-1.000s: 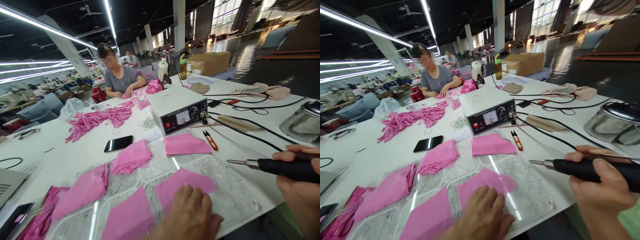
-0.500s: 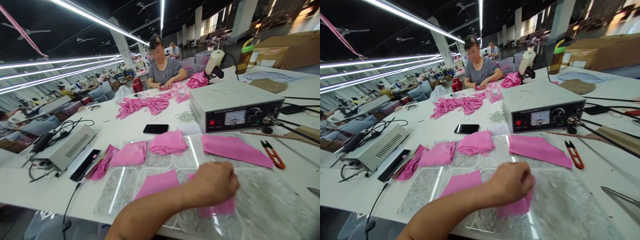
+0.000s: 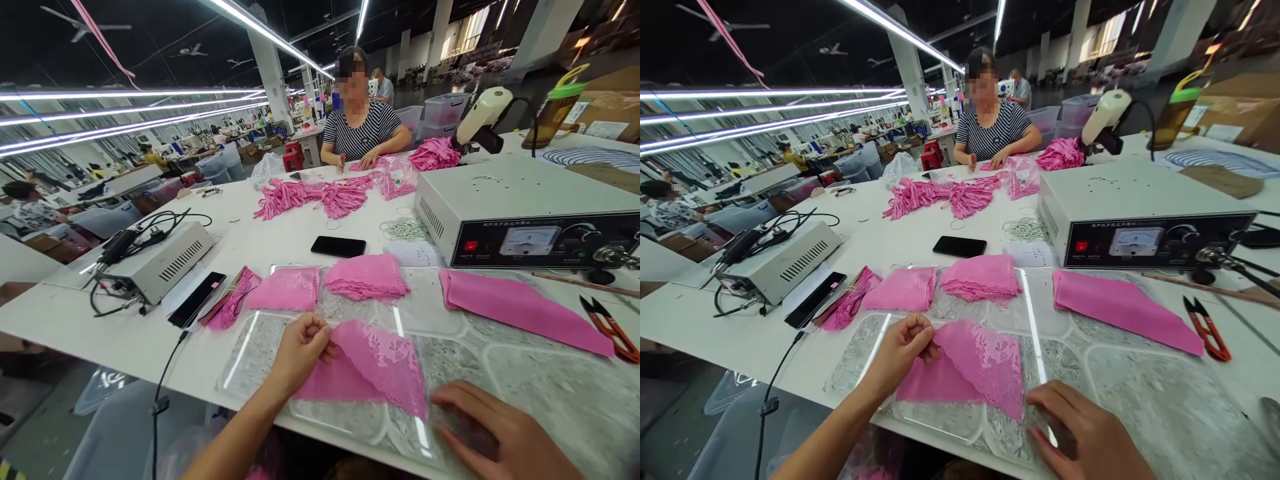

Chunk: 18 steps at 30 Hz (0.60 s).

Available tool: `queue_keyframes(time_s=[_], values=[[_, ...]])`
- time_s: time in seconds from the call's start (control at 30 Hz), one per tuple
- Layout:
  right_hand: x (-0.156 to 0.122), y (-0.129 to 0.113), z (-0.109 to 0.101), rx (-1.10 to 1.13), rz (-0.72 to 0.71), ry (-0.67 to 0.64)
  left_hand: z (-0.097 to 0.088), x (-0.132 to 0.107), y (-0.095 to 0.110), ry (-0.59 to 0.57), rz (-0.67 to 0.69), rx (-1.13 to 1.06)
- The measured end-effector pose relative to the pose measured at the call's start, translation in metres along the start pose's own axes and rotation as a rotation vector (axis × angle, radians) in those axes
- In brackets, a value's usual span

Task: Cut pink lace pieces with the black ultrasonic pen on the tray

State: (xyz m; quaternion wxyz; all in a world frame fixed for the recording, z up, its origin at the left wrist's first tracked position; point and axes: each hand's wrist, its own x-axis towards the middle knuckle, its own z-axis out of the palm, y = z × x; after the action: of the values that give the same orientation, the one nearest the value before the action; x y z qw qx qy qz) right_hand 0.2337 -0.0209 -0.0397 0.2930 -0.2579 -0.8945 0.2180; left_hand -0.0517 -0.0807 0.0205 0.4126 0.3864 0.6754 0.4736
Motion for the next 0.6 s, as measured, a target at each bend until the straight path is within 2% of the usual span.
queue_keyframes(time_s=[0.1,0.27,0.47,0.6], values=[[0.030,-0.011,0.009,-0.109,-0.147,0.011,-0.007,-0.004,-0.007,-0.023,-0.040,-0.034],[0.044,-0.015,0.016,-0.131,-0.256,-0.029,-0.022,-0.014,-0.016,-0.079,-0.085,0.025],[0.057,-0.022,0.022,-0.105,-0.334,-0.040,-0.044,-0.042,-0.028,-0.013,-0.027,0.307],[0.060,-0.021,0.024,-0.115,-0.357,-0.053,-0.047,-0.055,-0.036,0.003,0.003,0.501]])
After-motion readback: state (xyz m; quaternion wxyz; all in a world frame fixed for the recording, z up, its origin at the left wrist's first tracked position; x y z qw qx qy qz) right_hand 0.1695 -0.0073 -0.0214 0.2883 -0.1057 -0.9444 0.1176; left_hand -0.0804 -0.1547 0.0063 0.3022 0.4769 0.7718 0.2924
